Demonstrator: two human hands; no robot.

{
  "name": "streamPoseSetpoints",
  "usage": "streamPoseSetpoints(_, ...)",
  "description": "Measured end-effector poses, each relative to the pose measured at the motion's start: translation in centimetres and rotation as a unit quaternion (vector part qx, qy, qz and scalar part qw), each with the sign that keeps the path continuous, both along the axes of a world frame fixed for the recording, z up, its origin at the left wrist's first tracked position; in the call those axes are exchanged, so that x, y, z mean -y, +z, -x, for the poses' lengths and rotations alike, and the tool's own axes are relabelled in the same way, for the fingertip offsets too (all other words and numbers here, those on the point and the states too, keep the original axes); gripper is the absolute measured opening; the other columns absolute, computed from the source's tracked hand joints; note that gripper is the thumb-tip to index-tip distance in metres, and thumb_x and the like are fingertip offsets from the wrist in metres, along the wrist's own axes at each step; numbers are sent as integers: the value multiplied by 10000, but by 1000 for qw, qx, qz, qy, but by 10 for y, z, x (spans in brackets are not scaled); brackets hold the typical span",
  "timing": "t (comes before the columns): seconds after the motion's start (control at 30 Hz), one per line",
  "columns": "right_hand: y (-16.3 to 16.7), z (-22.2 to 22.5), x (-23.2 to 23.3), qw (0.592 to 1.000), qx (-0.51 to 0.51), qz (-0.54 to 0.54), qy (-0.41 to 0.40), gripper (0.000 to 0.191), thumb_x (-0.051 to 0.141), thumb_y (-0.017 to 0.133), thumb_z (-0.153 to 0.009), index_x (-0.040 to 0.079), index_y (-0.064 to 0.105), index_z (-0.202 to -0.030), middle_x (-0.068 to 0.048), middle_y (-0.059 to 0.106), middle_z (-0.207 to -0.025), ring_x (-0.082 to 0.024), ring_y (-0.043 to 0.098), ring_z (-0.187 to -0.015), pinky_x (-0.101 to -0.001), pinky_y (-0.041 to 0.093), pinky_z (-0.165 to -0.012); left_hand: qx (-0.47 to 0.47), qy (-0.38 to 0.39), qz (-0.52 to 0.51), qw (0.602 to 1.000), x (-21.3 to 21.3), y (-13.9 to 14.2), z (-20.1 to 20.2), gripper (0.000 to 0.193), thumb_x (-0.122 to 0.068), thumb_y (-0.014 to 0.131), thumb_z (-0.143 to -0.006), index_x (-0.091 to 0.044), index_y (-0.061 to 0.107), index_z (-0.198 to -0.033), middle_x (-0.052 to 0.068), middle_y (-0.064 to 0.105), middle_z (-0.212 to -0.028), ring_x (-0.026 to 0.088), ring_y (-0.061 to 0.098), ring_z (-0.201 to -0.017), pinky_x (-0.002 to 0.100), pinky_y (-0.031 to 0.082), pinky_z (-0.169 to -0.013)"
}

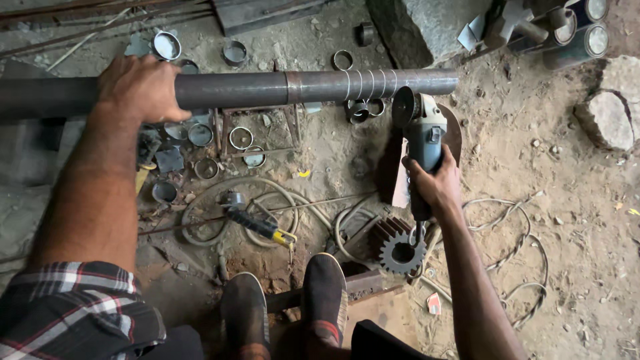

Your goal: The person uses an angle grinder to cut or smooth a metal pipe. They hold the pipe with one hand and operate the grinder with the other, producing sparks as the tool contacts the metal.

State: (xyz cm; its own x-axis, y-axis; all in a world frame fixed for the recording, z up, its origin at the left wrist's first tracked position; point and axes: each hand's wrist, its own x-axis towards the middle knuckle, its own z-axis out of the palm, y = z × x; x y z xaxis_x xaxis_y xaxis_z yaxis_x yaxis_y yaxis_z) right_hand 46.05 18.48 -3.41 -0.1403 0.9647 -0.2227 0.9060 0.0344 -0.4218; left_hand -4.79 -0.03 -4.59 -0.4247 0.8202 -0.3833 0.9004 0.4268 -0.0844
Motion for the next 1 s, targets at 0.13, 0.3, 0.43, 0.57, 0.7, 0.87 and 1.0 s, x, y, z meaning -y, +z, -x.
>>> streamPoseSetpoints(0.13,3,3,2,1000,-7,3,10,996,488,832,-766,26,411,-1542,-285,564,-1372,-395,583,-1236,-488,484,-1034,-5,-13,1,1000,2,-3,2,760,-553,926,-640,-215,739,-1295,164,777,-1049,351,759,-932,515,589,-948)
streamPoseSetpoints(0.3,8,8,3,996,-15,70,-44,1055,485,800,-721,46,351,-1568,-259,569,-1377,-365,645,-1175,-476,556,-978,-11,-11,35,999,2,-6,2,805,-592,905,-664,-192,715,-1336,160,794,-969,329,787,-841,503,621,-902)
streamPoseSetpoints(0.43,6,8,2,1000,0,13,-4,1085,480,868,-773,-7,305,-1562,-292,514,-1375,-404,595,-1176,-496,521,-954,-2,-3,17,1000,2,-4,1,808,-581,907,-660,-205,709,-1348,170,785,-975,340,775,-838,515,624,-885)
streamPoseSetpoints(0.57,3,6,0,997,-19,67,-39,1053,458,815,-745,22,336,-1575,-259,588,-1349,-372,671,-1141,-479,579,-942,-13,-21,6,1000,2,-1,0,801,-583,918,-639,-228,723,-1330,166,780,-1039,345,765,-922,515,571,-986)
streamPoseSetpoints(0.7,1,4,0,1000,-17,25,-6,1063,468,847,-755,-7,346,-1563,-280,587,-1371,-368,645,-1191,-458,536,-1007,-8,-12,-4,1000,1,1,-2,810,-570,927,-629,-236,720,-1337,169,774,-1077,357,752,-977,522,564,-990)
streamPoseSetpoints(0.87,0,4,2,998,-12,49,-37,1077,479,836,-726,2,337,-1552,-276,578,-1348,-372,648,-1157,-454,545,-963,-8,-10,4,1000,3,-1,-3,803,-564,922,-638,-230,716,-1339,166,778,-1068,355,759,-962,531,536,-1024)
streamPoseSetpoints(1.0,1,4,3,1000,-12,6,2,1013,487,851,-743,-15,430,-1515,-286,618,-1322,-379,635,-1188,-463,517,-1011,-10,-12,3,1000,5,-3,-2,809,-563,921,-637,-215,716,-1338,175,783,-1046,355,767,-937,529,547,-1013)
